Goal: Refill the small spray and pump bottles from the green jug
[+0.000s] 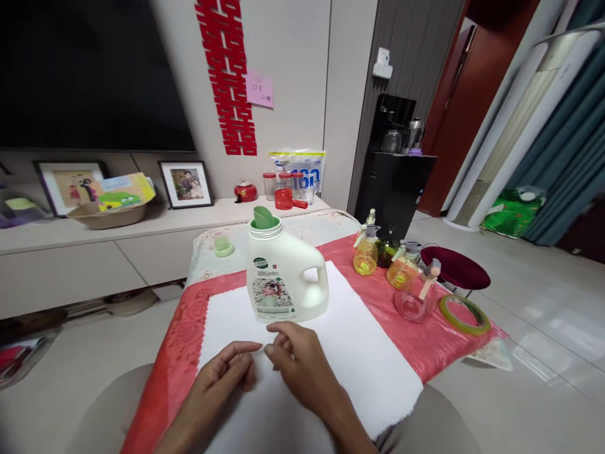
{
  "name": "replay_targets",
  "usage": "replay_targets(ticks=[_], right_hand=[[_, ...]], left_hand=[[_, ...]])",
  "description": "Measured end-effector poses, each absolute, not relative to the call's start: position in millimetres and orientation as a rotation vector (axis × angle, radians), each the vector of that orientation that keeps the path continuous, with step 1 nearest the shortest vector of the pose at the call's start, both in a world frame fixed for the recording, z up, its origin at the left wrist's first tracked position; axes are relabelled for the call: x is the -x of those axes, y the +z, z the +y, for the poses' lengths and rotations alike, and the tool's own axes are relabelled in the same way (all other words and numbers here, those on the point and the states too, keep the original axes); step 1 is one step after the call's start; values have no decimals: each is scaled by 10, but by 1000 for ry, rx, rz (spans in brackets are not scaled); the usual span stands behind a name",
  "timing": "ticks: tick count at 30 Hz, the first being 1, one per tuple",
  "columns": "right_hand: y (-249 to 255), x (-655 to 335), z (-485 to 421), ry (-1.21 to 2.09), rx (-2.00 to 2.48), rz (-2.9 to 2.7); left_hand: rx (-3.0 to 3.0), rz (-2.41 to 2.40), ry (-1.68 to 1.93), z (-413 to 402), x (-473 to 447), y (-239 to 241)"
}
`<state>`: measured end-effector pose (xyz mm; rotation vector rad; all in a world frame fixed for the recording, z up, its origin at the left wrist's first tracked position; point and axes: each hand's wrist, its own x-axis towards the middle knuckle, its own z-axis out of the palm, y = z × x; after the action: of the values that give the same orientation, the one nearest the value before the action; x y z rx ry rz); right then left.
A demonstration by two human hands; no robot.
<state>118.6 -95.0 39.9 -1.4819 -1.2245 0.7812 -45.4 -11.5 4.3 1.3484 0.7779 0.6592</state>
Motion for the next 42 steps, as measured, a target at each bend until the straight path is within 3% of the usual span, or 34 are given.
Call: replay_targets(ticks=[8,13,21,24,31,42], right_hand=[[610,-1116,-1092,717,1508,-1229],[756,-983,-1293,349,1543,-1346],[666,-867,-1330,-481,1551,-1426],[625,-909,-1224,-638,1585,-1459],[453,-1011,-1078,-670,1746,-1470],[524,-1008,-1107,-680,1707,-1486]], left_hand=[[-1766,898,813,-378,632,677],[-1913,1041,992,-530,610,1001],[-1982,1011,1159,-604,461,718],[-2182,995,1116,-508,430,582],[-2745,1027,991,-366,398,466],[-2828,964,1158,-409,335,512]])
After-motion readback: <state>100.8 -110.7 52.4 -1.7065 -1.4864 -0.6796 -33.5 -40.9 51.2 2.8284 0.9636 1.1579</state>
